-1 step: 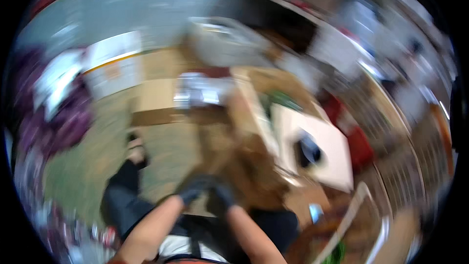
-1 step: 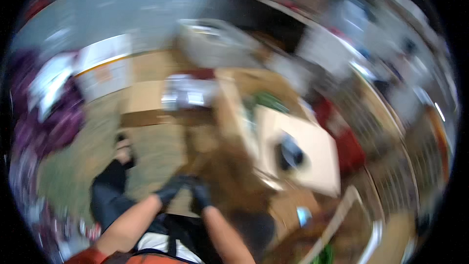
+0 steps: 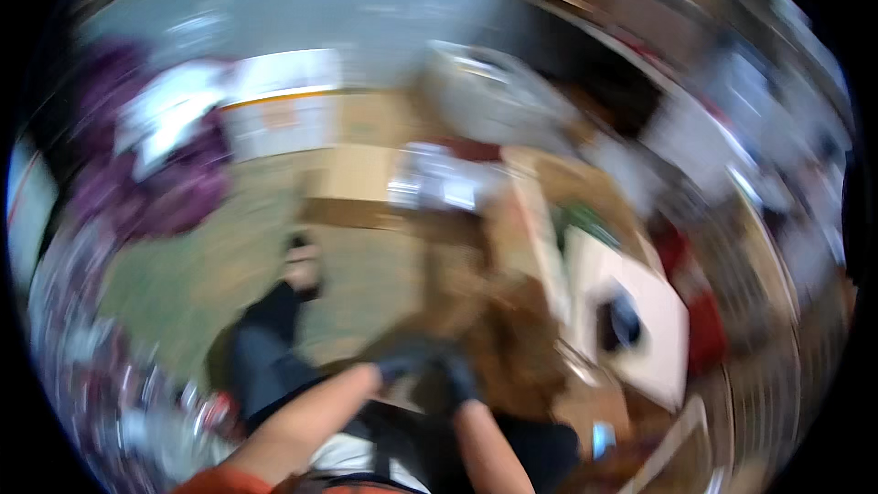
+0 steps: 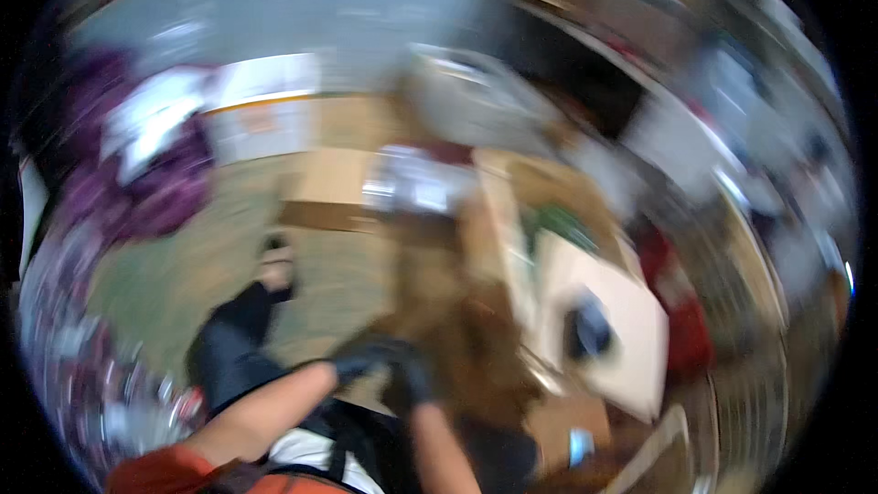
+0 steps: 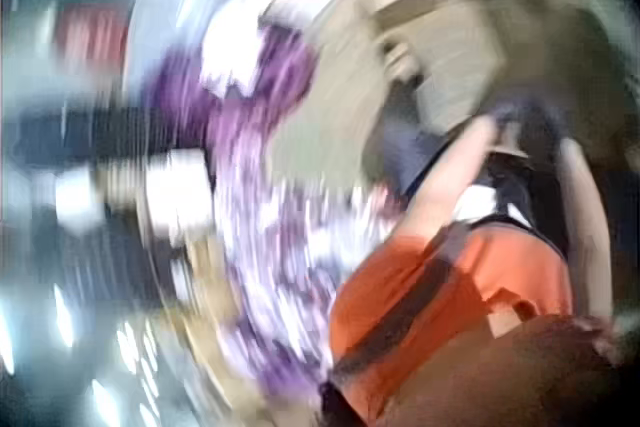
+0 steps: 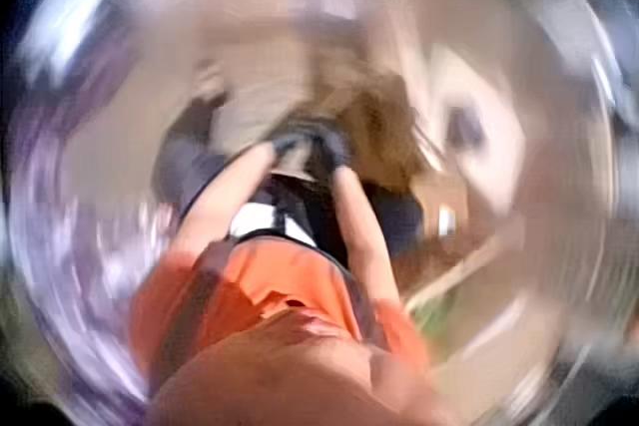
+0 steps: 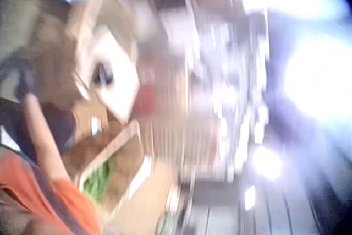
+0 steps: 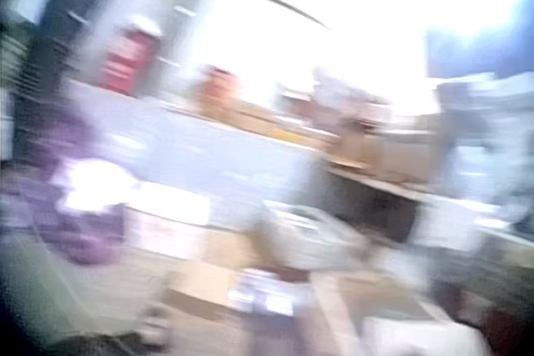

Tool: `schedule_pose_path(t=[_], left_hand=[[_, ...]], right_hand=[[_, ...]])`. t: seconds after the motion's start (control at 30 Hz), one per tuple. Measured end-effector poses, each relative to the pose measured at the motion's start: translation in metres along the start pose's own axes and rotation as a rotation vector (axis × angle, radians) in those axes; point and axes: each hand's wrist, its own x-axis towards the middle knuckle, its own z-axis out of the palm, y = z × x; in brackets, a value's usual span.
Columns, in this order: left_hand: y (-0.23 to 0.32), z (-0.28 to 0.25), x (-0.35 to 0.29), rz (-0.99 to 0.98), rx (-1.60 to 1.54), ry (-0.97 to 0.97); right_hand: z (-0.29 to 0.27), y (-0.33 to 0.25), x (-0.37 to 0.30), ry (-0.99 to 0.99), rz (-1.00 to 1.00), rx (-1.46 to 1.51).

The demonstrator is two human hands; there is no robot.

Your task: The person sits on the floor in a warehouse and assembles flat cardboard boxes into rectangular containers. They fold the flaps, then use a handheld tape dispenser to seal the seams, repeating the process for several boxes.

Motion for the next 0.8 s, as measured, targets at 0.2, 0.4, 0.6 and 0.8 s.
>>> schedule_pose_path(t=[0.2,0.4,0.6,0.8], left_hand=[[-0.012,-0.017,-0.005,0.009,0.073,0.264],[0.016,-0.027,-0.024,-0.038,0.951,0.362],[-0.028,-0.077,-0.031,0.04,1.041,0.809],[-0.009,-0.1,-0.047,0.022,0.908,0.756]], right_hand=[[-0.005,-0.002,-0.035,0.309,0.098,0.303],[-0.023,0.0,-0.025,0.265,0.016,0.027],[-0.015,-0.051,0.001,0.213,-0.001,-0.154],[0.011,-0.096,0.01,0.22,-0.238,-0.374]])
